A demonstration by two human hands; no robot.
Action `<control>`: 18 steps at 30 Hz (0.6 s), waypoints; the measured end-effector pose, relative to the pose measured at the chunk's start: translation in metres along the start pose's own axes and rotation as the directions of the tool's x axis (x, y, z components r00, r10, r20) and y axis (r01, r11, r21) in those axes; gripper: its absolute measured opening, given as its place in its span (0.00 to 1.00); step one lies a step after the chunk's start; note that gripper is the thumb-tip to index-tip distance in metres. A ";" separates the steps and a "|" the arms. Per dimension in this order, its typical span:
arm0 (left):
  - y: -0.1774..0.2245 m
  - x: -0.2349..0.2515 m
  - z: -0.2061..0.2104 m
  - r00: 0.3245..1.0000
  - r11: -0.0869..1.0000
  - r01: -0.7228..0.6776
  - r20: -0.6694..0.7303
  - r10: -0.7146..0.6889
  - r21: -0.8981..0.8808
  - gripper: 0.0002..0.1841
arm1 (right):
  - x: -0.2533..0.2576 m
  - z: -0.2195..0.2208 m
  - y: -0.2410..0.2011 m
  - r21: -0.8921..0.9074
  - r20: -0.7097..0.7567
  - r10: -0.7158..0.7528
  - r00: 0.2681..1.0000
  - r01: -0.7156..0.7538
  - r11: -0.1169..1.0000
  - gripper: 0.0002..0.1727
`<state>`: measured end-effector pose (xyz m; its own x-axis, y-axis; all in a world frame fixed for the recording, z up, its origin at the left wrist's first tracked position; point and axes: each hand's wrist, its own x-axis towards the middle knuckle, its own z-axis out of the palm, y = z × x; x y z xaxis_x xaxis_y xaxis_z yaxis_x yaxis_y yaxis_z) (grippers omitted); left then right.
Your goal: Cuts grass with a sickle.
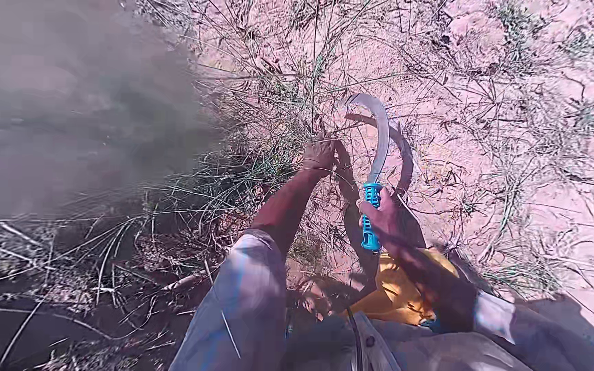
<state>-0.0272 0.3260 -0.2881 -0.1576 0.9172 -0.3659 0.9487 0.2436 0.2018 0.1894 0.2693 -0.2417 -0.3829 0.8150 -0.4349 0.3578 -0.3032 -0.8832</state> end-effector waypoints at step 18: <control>-0.047 -0.033 0.007 0.856 0.824 0.515 0.178 -0.485 -0.237 0.18 | 0.006 0.005 -0.006 -0.440 0.154 0.150 0.977 -0.069 0.896 0.30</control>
<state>-0.0650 0.2824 -0.2920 -0.5459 0.6115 -0.5728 0.6350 0.7480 0.1932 0.1806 0.2735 -0.2395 -0.4511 0.6743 -0.5847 0.7211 -0.1106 -0.6839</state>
